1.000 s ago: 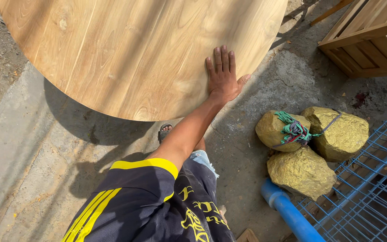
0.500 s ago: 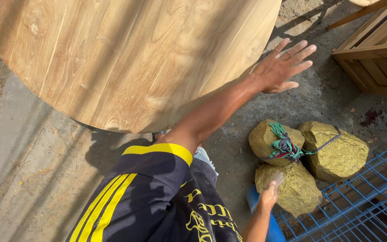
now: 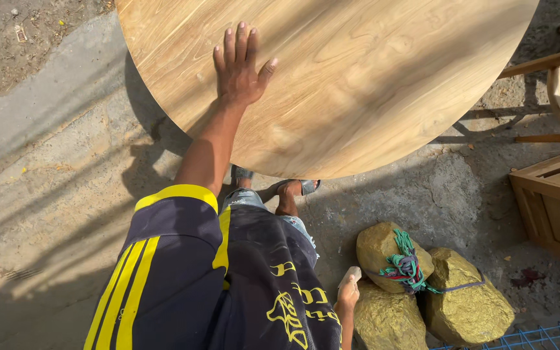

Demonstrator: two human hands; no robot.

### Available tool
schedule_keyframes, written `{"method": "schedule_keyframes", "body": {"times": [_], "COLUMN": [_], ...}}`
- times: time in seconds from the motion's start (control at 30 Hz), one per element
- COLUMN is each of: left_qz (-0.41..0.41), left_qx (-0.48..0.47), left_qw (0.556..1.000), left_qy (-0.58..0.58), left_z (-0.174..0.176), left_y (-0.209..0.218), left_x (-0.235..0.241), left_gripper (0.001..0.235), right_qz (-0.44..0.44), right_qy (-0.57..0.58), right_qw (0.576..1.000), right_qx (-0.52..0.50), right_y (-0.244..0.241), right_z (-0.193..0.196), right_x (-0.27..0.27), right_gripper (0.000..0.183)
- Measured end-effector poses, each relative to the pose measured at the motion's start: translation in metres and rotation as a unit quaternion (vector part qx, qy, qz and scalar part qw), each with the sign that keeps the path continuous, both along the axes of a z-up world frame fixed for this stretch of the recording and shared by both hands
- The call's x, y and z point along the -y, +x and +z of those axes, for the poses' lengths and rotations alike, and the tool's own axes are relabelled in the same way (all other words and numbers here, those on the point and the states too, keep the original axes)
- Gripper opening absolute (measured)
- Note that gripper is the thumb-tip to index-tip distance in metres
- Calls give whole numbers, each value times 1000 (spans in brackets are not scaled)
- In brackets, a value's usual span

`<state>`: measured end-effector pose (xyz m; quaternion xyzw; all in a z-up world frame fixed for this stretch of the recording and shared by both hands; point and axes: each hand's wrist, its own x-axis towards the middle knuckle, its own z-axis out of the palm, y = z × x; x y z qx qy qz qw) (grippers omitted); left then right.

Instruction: The person sands a large, round wooden tabletop using two pieces of sandpaper held in each hand. They move the sandpaper back and forth across the surface to smooth it.

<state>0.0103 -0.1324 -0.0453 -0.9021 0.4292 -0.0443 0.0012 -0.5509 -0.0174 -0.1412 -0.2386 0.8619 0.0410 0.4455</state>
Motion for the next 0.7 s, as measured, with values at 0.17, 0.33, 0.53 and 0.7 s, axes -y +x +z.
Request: {"method": "schedule_keyframes", "body": {"times": [0.17,0.33,0.53,0.7], "left_qz": [141,-192,-245,-73], "left_qx": [-2,-93,-138,-96], "left_qw": [990,977,957,992], "left_qy": [7,-9,74,33], "left_z": [10,9,6,9], "left_y": [-47,-139,-98,-7], "left_x": [-7,2,-71,-148], "left_gripper": [78,75,78,78], "right_qz": [-31,53,140,111], "right_qy": [-94,-189,-203,-153], "right_qw": [995,979,969,981], "right_qx": [32,49,21,39], "right_y": [5,27,71,75], "right_z": [-4,-1,5,17], "right_x": [17,54,33,-56], "right_gripper": [56,54,50,59]}}
